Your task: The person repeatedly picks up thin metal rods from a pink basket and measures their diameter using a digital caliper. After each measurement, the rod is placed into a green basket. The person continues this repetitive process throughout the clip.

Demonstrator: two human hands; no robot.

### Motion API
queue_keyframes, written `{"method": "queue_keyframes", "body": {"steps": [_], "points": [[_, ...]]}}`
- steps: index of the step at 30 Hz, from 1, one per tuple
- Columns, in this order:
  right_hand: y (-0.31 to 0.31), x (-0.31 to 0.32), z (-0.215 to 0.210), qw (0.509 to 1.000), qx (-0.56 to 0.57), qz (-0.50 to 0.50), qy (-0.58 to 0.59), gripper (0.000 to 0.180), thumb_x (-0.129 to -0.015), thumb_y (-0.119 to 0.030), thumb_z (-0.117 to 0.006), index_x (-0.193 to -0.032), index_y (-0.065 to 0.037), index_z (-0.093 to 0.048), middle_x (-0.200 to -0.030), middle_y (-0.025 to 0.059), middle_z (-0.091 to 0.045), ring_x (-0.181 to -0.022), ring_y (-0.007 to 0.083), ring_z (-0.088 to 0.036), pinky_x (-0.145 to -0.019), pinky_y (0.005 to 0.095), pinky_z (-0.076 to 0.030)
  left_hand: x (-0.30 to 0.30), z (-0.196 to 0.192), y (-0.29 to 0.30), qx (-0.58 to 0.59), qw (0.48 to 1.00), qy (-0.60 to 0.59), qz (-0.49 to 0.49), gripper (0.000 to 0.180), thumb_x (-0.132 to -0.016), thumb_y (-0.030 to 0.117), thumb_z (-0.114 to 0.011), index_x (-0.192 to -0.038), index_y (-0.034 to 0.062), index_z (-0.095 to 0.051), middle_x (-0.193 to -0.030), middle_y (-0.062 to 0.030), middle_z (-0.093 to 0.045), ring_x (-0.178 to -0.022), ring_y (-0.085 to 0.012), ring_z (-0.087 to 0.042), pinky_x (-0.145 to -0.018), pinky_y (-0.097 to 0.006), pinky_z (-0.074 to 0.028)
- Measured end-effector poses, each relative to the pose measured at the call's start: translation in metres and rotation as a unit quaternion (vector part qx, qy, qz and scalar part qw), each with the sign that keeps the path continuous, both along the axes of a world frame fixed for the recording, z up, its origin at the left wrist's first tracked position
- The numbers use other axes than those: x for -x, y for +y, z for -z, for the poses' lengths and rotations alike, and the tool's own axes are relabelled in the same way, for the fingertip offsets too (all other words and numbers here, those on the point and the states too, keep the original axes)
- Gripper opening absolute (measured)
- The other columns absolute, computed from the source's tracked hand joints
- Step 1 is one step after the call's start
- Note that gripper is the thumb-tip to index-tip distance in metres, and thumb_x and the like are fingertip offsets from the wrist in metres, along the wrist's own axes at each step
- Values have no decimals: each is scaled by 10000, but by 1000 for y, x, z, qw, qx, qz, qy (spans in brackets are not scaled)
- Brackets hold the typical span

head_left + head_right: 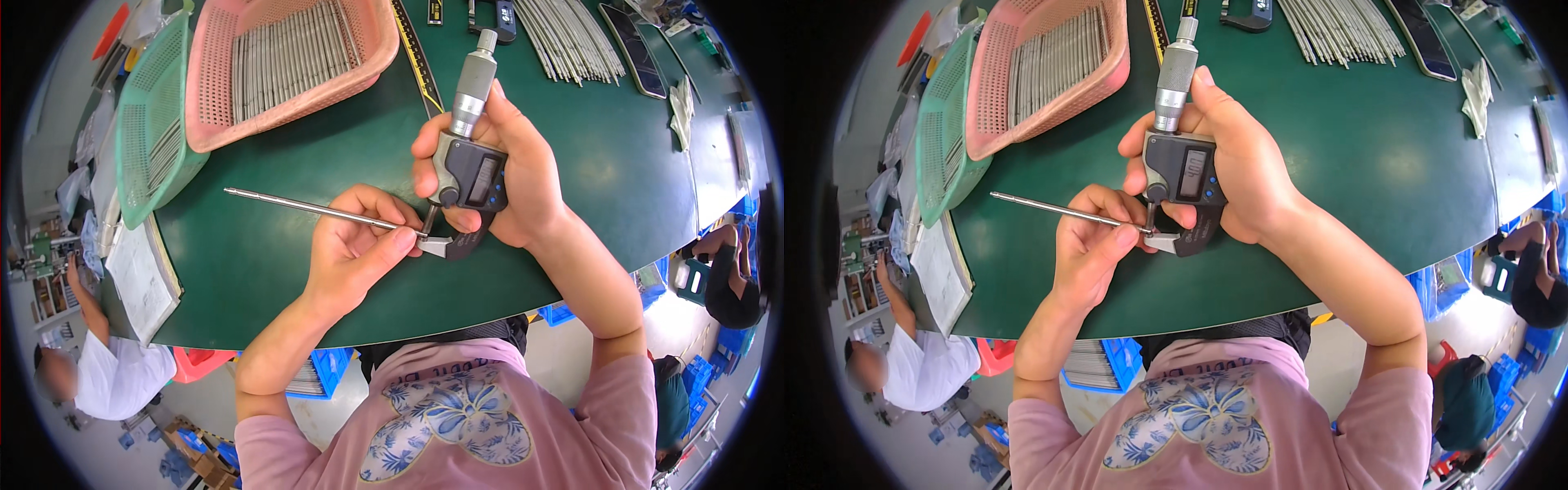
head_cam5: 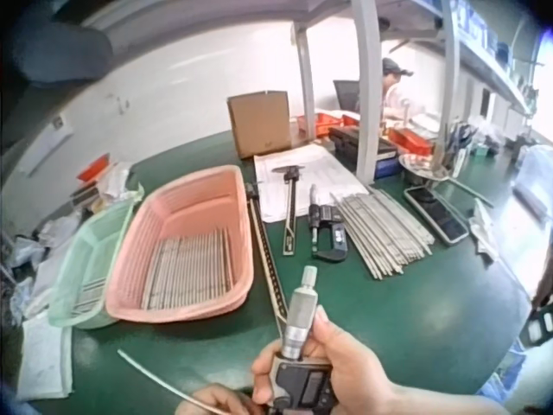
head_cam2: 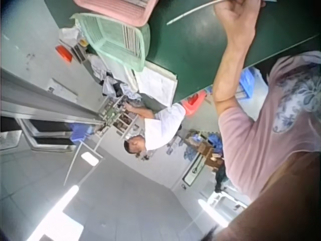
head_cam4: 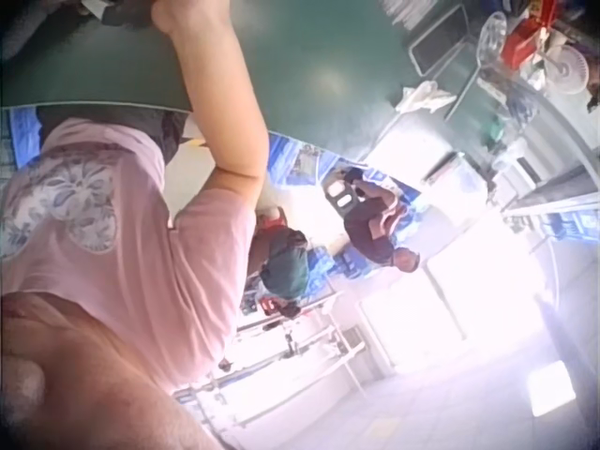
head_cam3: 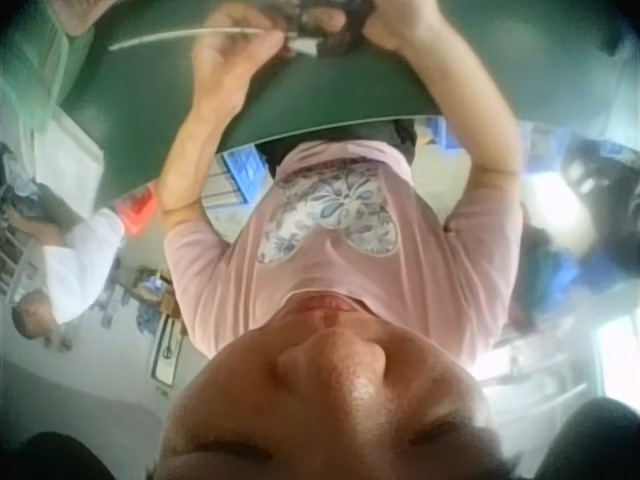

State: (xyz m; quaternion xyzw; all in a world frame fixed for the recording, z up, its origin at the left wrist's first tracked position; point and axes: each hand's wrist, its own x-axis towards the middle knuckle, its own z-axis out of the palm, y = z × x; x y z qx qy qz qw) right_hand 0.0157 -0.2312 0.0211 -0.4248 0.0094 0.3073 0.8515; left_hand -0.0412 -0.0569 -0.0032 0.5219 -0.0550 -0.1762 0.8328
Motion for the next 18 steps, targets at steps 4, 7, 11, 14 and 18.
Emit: {"method": "queue_keyframes", "body": {"steps": [4, 7, 11, 14, 18], "points": [[-2, -1, -2, 999, -27, -16, 35, 642, -868, -518, -192, -846, 23, -536, -659, 116, -574, -366, 149, -424, -393, 242, -376, 0, -1, 1, 5, 1000, 5, -7, 148, -799, -3, -561, -881, 16, -439, -854, -104, -559, -753, -127, -553, -671, -260, -483], [-3, -2, -2, 997, -42, -22, 57, 643, -852, -534, -221, -842, 26, -536, -660, 118, -574, -365, 149, -424, -389, 239, -373, 0, -1, 1, 4, 1000, 6, -8, 148, -799, -7, -557, -880, 17, -435, -851, -106, -560, -744, -130, -556, -670, -260, -484], [-2, -1, -1, 997, -45, -17, 54, 647, -829, -565, -272, -819, 23, -542, -656, 119, -575, -362, 146, -424, -382, 236, -368, 0, -2, 0, -15, 1000, 13, -12, 168, -790, 50, -582, -870, 33, -435, -840, -103, -539, -749, -147, -553, -652, -274, -497], [-1, 0, -1, 999, -28, -9, 40, 642, -819, -579, -301, -797, 15, -545, -651, 120, -577, -361, 141, -424, -373, 231, -363, 1, -2, 1, -22, 1000, 14, -9, 185, -784, 81, -597, -865, 40, -435, -837, -102, -528, -756, -155, -550, -646, -282, -503], [-1, 0, -2, 999, -16, -6, 33, 644, -808, -599, -321, -783, 4, -546, -646, 122, -581, -357, 135, -419, -362, 228, -356, 1, -3, 0, 5, 1000, 16, -2, 147, -797, -5, -560, -879, 18, -440, -849, -101, -561, -738, -133, -555, -665, -257, -469]]}}
